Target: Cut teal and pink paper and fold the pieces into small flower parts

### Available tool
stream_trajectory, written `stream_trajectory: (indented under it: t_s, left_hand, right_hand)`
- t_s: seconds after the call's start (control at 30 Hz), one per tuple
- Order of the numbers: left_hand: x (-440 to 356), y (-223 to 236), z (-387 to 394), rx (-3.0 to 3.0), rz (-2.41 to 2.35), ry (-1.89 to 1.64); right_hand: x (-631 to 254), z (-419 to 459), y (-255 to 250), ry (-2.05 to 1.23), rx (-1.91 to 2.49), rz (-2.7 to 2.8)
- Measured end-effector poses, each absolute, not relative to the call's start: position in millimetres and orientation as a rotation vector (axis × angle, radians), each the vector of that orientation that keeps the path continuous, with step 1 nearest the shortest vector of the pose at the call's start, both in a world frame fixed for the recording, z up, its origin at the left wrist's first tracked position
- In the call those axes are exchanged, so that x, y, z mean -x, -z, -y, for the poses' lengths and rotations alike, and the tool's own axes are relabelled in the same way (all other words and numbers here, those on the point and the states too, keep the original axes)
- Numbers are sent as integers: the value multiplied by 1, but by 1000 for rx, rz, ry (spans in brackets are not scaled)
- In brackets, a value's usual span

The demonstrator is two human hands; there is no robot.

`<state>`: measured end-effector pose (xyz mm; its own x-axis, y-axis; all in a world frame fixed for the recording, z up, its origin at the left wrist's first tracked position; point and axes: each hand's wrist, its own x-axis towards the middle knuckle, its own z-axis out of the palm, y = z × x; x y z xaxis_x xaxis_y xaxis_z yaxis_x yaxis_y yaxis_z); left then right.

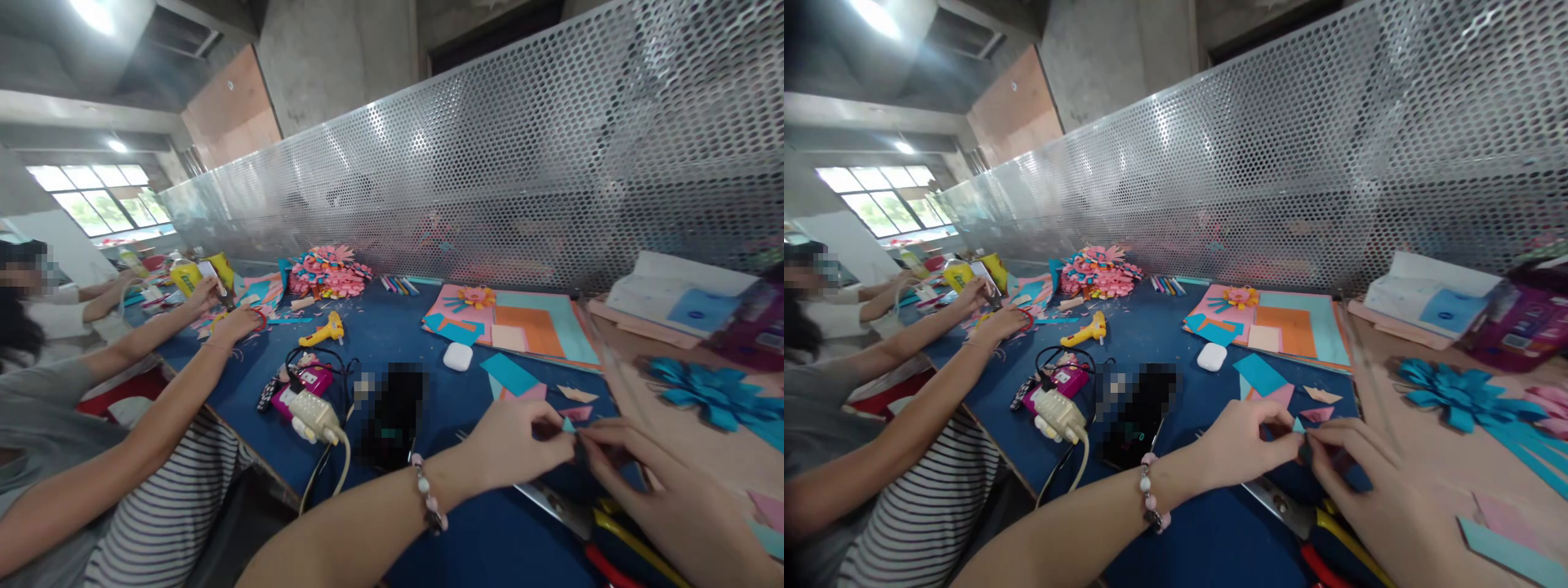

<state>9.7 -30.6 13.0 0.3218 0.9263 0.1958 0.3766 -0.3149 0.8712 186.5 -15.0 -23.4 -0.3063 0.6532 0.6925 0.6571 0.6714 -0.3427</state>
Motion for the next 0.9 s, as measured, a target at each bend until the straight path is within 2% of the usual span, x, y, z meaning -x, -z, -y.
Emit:
stream_trajectory:
  t_s: [0.73,0.83,0.9]
  left_hand:
    - [-13,0,25,-1900,-1102,-991]
    - [-13,-2,25,-1877,-1099,-1009]
    - [-13,-2,23,-1806,-1055,-996]
  right_hand:
    - [-182,18,23,46,1045,2002]
    - [-182,22,21,-60,1093,1979]
    - [-183,25,16,-258,1127,1961]
